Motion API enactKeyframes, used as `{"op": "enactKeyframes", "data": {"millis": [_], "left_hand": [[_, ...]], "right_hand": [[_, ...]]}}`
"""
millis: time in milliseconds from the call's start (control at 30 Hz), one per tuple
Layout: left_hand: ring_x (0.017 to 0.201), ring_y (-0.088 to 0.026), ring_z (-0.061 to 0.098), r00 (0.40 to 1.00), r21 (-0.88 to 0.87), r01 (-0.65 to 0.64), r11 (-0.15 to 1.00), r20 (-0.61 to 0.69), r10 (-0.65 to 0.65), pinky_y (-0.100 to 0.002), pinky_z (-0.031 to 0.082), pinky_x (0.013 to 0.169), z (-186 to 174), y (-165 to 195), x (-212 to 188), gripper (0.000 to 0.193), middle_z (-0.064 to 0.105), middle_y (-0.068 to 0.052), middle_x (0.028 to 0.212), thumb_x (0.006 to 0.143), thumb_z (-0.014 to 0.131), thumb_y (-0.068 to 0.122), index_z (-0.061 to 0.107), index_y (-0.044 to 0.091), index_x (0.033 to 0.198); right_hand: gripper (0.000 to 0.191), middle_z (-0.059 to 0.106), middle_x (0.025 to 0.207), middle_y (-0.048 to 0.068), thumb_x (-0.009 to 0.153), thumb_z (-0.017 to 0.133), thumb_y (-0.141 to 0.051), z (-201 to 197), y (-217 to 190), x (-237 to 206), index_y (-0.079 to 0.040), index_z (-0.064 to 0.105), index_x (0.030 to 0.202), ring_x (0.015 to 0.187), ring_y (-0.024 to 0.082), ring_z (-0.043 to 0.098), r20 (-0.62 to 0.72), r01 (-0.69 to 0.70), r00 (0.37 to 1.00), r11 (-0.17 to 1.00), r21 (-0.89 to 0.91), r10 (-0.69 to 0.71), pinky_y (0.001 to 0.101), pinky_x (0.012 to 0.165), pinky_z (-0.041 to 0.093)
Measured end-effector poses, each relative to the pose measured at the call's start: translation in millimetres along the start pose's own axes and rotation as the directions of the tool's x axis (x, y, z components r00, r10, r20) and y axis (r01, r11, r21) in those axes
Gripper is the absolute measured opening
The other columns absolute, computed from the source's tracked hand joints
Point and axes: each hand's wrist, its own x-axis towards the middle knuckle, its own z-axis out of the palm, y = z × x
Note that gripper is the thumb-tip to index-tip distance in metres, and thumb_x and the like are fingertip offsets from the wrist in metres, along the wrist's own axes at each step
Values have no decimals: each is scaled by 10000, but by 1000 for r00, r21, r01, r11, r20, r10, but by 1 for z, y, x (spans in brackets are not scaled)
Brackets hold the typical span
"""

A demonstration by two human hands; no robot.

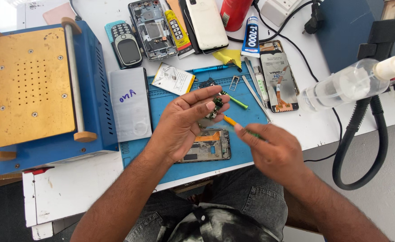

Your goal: The person cleans a small phone component with a toothbrush, then works on a disassembled smartphone on the mat, using a pry tool to manipulate parts inside the phone body and handling small components by hand.

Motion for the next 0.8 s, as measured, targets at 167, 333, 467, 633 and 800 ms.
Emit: {"op": "enactKeyframes", "data": {"millis": [167, 333, 467, 633, 800], "left_hand": [[1196, -226, 686, 999, 6, 16, 1000, -39, -16, -399, 587, 1031, -3, -3, 0, 360, 723, -159, 1238, 992, 644, 103, 638, -5, 1336], [1084, -189, 685, 999, 87, -8, 996, -37, 11, -360, 580, 934, -11, -9, 6, 342, 719, -127, 1187, 1000, 621, 81, 644, 36, 1338], [886, -114, 570, 1000, 23, -28, 999, 5, 28, -295, 533, 772, -22, -17, 8, 386, 611, -31, 1024, 1087, 594, 266, 659, 20, 1377], [957, -217, 659, 942, -410, 52, 910, 322, 91, -374, 590, 812, -27, -18, 6, 453, 659, -138, 1077, 1237, 502, 253, 606, -114, 1480], [1205, -307, 677, 992, -123, 80, 989, 103, -67, -521, 603, 989, -15, -10, 6, 566, 685, -232, 1247, 1081, 431, 386, 498, -34, 1455]], "right_hand": [[394, 714, 1029, 59, 866, 737, 86, 0, 3, 0, -81, 762, 1222, 853, 202, 694, -106, -116, 988, 993, -3, 115, 331, 708, 571], [332, 716, 1050, 88, 935, 732, 51, 3, 4, -4, -58, 735, 1248, 892, 162, 706, -177, -213, 954, 963, 167, 242, 285, 724, 572], [285, 736, 1064, 87, 986, 726, -4, 5, 3, -10, -59, 722, 1266, 904, 125, 711, -176, -264, 923, 895, 359, 343, 245, 721, 579], [292, 738, 1071, 98, 976, 722, -14, 10, -2, -19, -64, 718, 1263, 902, 119, 726, -123, -267, 933, 882, 390, 337, 234, 711, 596], [292, 730, 1056, 92, 963, 715, -12, 11, 5, -12, -64, 713, 1251, 871, 120, 726, -65, -215, 966, 919, 330, 249, 237, 652, 590]]}}
